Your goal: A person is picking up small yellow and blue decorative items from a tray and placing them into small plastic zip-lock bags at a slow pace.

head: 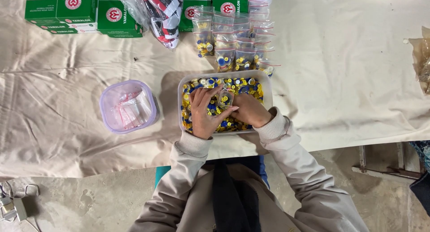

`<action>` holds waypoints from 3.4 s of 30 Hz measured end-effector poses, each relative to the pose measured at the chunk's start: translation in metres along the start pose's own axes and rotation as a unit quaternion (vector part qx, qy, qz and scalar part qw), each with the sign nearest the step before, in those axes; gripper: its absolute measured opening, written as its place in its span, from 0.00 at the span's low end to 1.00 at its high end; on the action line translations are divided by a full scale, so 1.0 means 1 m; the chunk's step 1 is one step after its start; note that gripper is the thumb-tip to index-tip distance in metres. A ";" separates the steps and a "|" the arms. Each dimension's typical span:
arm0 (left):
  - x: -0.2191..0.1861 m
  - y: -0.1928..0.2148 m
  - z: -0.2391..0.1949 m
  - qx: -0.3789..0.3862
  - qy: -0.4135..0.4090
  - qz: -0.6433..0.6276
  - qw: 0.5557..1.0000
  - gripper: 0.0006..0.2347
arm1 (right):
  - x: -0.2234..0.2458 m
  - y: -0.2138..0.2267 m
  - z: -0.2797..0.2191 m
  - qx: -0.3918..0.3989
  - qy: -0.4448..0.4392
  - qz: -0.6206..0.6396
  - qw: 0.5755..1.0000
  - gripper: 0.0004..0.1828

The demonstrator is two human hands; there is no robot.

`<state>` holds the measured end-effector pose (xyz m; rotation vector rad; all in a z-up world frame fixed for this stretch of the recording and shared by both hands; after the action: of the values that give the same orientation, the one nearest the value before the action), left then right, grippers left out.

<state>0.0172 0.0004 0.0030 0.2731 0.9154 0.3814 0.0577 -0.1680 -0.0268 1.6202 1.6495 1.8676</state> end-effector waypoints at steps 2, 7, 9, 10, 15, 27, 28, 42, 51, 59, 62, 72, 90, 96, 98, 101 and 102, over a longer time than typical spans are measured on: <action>0.000 -0.001 0.000 0.000 -0.001 -0.001 1.000 0.26 | -0.005 -0.002 0.002 0.000 -0.001 0.006 1.000 0.15; -0.003 0.002 0.002 -0.006 -0.006 0.004 1.000 0.26 | -0.001 0.026 0.001 0.007 -0.004 0.036 0.999 0.20; -0.002 0.002 0.001 -0.003 0.005 -0.023 1.000 0.25 | 0.012 0.054 -0.008 -0.026 0.048 0.125 0.991 0.03; -0.003 0.002 0.002 -0.003 0.005 -0.023 1.000 0.25 | 0.014 0.064 -0.012 -0.027 0.048 0.125 0.991 0.03; -0.003 0.002 0.001 -0.001 0.004 -0.020 1.000 0.26 | 0.024 0.105 -0.031 -0.106 0.108 0.345 0.926 0.06; -0.008 0.002 0.003 -0.002 0.005 -0.026 1.000 0.25 | 0.059 0.101 -0.028 -0.173 0.156 0.332 0.914 0.05; -0.007 0.002 0.003 -0.001 0.005 -0.027 1.000 0.25 | 0.059 0.101 -0.027 -0.173 0.154 0.332 0.914 0.05; -0.004 0.002 0.002 0.006 0.005 -0.028 1.000 0.23 | 0.064 0.102 -0.026 -0.183 0.174 0.277 0.927 0.16; 0.009 -0.007 -0.002 0.014 -0.003 0.022 1.000 0.23 | 0.073 0.105 -0.027 -0.134 0.164 0.182 0.960 0.18; 0.014 -0.001 0.020 0.139 0.107 -0.246 0.953 0.34 | 0.071 0.133 -0.025 -0.078 0.125 0.223 0.964 0.03; 0.014 0.006 0.035 0.191 0.122 -0.305 0.925 0.15 | 0.094 0.163 -0.026 -0.074 0.146 0.201 0.966 0.02; 0.009 0.033 0.112 0.164 -0.023 -0.195 0.967 0.04 | 0.103 0.203 -0.013 -0.101 0.268 0.121 0.950 0.04; 0.074 0.071 0.133 0.111 0.068 -0.031 0.991 0.45 | 0.058 0.173 0.108 -0.088 0.145 0.161 0.972 0.23; 0.049 0.149 0.122 -0.006 -0.065 0.014 0.998 0.12 | 0.028 0.129 0.162 -0.062 0.095 0.105 0.988 0.15; 0.038 0.176 0.113 -0.007 -0.037 0.035 0.999 0.17 | 0.014 0.112 0.172 -0.089 0.126 -0.003 0.988 0.15; 0.030 0.214 0.097 -0.012 0.001 0.072 0.997 0.20 | 0.013 0.101 0.175 -0.116 0.135 -0.172 0.969 0.16; 0.029 0.226 0.092 -0.015 0.012 0.087 0.996 0.19 | 0.014 0.099 0.174 -0.117 0.114 -0.232 0.959 0.17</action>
<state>0.0614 0.2102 0.1231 0.3228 0.9119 0.5606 0.2357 -0.0907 0.0242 0.8580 1.6328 1.9490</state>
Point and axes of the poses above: each hand's wrist, its own z-axis towards the middle knuckle, its own y-axis out of the back of the hand, x = y × z, the point moved 2 cm from there along z, towards the middle knuckle, and after that the axes turned 4 degrees about x, right-handed, at the moved point
